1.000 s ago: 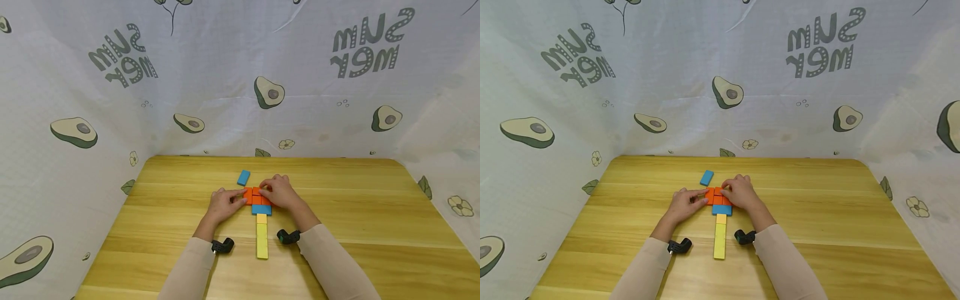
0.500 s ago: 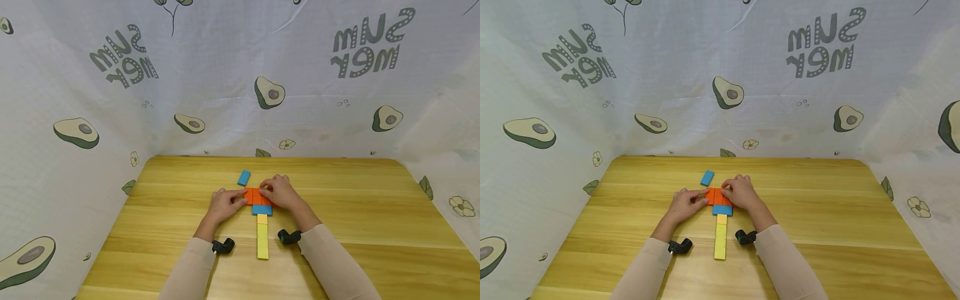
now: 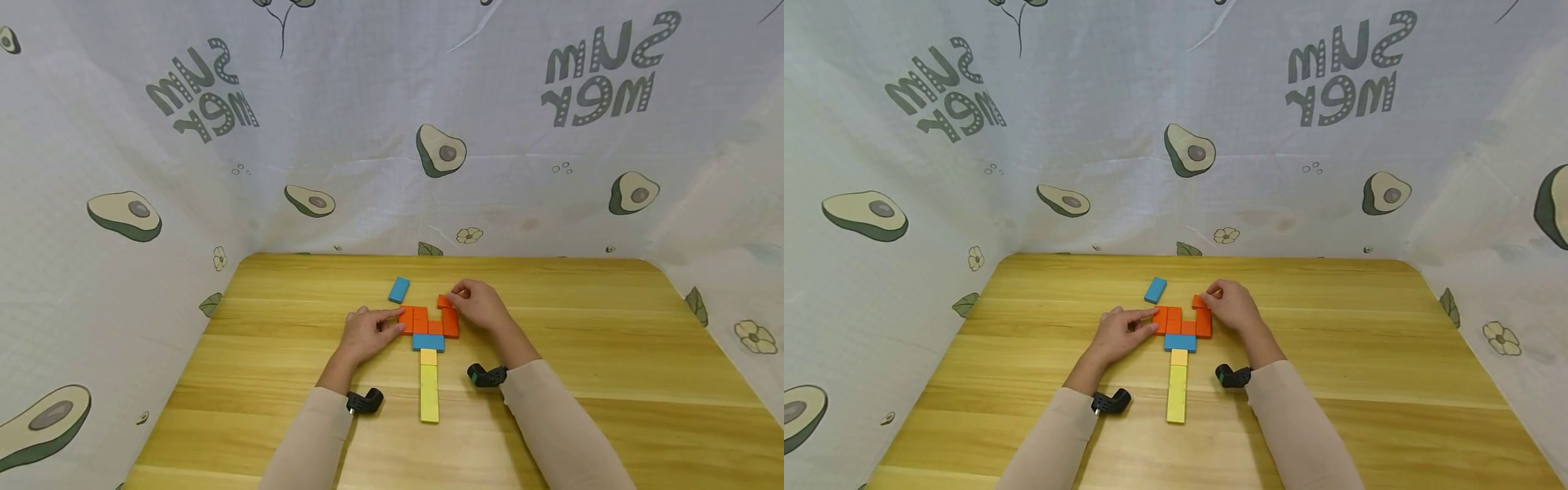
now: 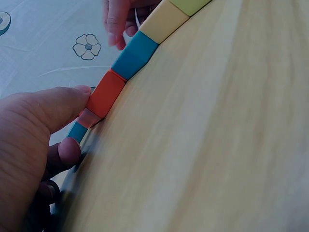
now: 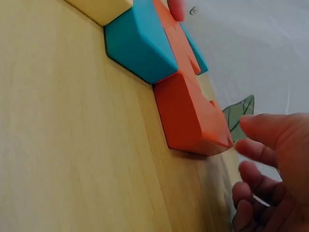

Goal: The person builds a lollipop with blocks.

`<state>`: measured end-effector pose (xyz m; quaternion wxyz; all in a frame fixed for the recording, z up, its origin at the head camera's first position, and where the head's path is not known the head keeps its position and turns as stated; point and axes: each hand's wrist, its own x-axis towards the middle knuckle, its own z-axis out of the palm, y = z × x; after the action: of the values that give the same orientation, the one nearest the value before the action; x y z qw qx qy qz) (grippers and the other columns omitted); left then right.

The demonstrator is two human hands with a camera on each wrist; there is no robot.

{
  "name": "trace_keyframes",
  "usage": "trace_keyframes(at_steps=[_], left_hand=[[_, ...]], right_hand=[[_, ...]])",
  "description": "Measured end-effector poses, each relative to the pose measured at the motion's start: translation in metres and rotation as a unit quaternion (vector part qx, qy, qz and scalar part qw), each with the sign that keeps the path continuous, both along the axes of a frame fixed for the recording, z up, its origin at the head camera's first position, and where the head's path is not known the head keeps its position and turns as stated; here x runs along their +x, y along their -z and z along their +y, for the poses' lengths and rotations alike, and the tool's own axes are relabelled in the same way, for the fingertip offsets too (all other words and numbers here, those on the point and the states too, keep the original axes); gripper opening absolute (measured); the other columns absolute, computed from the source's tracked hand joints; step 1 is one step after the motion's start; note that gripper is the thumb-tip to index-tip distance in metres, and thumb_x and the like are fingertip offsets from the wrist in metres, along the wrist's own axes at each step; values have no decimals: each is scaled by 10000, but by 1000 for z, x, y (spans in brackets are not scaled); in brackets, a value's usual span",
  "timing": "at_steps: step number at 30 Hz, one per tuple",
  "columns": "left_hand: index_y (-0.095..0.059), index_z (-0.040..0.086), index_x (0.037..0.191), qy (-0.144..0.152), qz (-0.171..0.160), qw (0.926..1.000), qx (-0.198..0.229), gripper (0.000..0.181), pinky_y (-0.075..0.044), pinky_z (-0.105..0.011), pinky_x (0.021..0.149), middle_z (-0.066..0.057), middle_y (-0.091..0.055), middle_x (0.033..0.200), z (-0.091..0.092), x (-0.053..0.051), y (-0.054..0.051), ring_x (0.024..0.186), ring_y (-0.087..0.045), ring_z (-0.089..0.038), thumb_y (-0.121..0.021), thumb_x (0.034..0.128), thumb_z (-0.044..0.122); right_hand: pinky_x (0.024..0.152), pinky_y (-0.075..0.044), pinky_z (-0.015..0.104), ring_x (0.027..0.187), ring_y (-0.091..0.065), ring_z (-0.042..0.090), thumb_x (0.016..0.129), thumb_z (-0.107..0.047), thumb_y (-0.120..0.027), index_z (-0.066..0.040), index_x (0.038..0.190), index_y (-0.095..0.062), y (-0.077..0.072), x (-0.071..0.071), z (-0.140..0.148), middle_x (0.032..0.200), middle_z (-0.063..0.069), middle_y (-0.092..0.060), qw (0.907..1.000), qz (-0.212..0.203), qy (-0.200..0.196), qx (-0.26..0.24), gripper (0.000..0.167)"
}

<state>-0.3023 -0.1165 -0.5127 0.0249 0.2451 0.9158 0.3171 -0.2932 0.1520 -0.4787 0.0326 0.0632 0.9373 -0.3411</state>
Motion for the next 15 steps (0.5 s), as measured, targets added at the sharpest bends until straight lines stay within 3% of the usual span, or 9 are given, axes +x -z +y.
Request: trace_keyframes(at_steps=[6,15], left_hand=[[-676,342,1356,-10,43,10000,11,407,-253,-308,743,136,-548,686,0,1,-2,691,-375,-119,-671,970,472],[-696,330,1333,-12,93,9999,70,390,-252,-311,740,127,-556,669,0,3,-3,687,-384,-121,-684,965,459]], right_hand=[[699,-435,314,815,-550,250,973,-457,-663,-71,1030,-668,-3,0,-1,896,92,-628,9993,-201,53,307,390],[829,-510,424,897,-589,284,1024,-361,-604,-68,1174,-687,0,-7,-5,1058,146,-685,9995,-99,-6,305,339]])
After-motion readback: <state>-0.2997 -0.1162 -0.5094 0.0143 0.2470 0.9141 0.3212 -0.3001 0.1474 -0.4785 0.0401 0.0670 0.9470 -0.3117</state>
